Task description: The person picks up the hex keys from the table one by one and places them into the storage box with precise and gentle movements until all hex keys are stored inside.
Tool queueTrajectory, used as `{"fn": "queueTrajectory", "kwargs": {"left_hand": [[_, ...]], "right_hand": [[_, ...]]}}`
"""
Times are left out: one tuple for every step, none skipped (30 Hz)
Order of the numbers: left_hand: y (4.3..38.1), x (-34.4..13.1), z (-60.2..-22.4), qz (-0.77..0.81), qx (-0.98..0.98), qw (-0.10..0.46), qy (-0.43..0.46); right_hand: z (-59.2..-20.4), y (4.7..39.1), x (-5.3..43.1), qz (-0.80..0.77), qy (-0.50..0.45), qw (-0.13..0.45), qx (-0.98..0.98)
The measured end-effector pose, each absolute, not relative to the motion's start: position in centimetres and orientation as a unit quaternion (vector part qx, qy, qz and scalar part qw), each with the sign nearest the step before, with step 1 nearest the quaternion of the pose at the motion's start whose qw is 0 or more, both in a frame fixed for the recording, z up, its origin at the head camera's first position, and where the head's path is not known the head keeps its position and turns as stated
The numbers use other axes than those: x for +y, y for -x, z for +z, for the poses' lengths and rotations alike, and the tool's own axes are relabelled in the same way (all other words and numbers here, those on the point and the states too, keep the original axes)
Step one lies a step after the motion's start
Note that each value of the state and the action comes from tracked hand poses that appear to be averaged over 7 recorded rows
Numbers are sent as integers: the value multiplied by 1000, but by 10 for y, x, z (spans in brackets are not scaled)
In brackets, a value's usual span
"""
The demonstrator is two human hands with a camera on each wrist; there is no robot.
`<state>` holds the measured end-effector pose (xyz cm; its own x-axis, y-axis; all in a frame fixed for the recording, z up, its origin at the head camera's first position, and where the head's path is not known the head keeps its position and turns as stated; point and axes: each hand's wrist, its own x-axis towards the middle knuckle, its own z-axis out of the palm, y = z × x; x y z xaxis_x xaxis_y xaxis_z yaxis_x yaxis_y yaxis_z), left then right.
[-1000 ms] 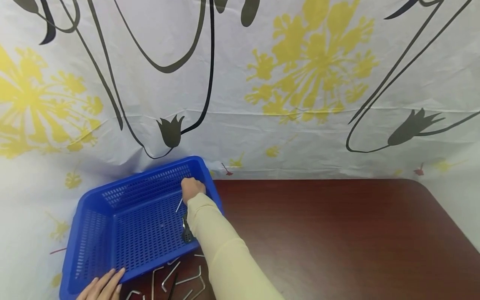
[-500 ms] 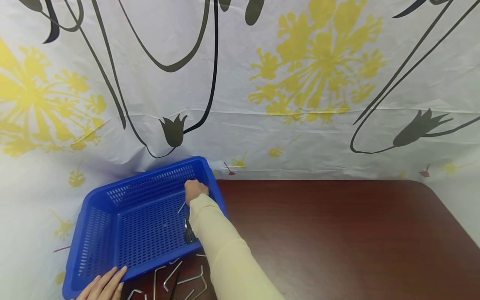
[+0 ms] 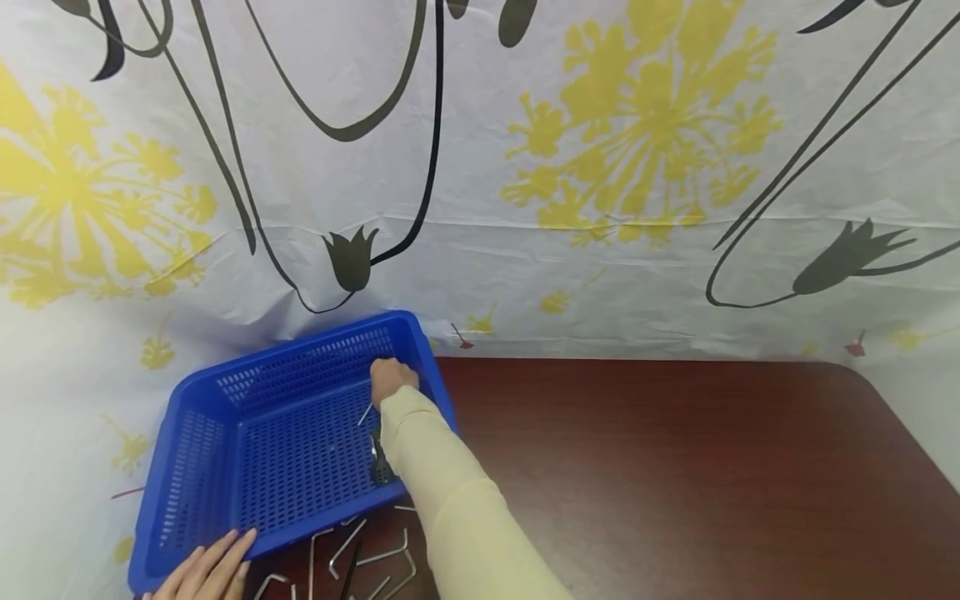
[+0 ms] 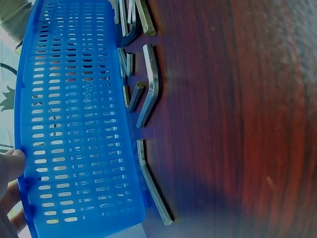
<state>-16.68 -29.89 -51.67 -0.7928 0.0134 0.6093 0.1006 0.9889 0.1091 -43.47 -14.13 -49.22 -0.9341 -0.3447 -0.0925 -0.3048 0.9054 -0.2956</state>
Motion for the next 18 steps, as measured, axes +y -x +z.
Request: {"fn": "queueTrajectory", "kwargs": {"left_hand": [[167, -299, -517, -69, -945, 319, 28], [167, -299, -517, -71, -945, 319, 26], [167, -298, -518, -75, -943, 323, 25], [167, -298, -518, -79, -940, 331, 29], [167, -298, -518, -83, -936, 339, 32], [167, -298, -518, -88, -932, 349, 37], [167, -298, -519, -93, -927, 360, 44], [167, -298, -519, -96, -924, 367, 47], [167, -297, -519, -95, -921, 373, 52], [167, -298, -519, -94, -920, 377, 56], [167, -298, -520, -94, -920, 377, 58], [167, -298, -519, -93, -920, 375, 57], [167, -298, -519, -94, -922, 372, 57], [166, -298, -519, -94, -924, 368, 55], [166, -298, -519, -95, -925, 363, 53], [166, -298, -519, -100, -925, 361, 54], [166, -297, -519, -104, -926, 360, 54], [166, -297, -519, -107, -925, 360, 54]], "right_hand": [[-491, 435, -141, -140, 167, 68, 974], [-490, 435, -142, -141, 168, 63, 974], [-488, 434, -142, -142, 170, 60, 973], [-485, 434, -141, -143, 172, 56, 973], [-482, 433, -141, -143, 175, 53, 973], [-479, 432, -140, -144, 179, 51, 972], [-476, 431, -140, -146, 182, 49, 971], [-473, 429, -139, -148, 184, 49, 970], [-470, 427, -139, -152, 186, 52, 969], [-467, 425, -139, -154, 187, 52, 969], [-464, 423, -138, -158, 188, 56, 968], [-461, 421, -138, -162, 188, 58, 967], [-458, 419, -137, -165, 188, 58, 966], [-455, 416, -137, -166, 189, 62, 966], [-453, 414, -136, -168, 191, 62, 965], [-450, 412, -134, -168, 193, 59, 965], [-448, 409, -132, -171, 195, 58, 964], [-446, 407, -130, -173, 196, 56, 964]]}}
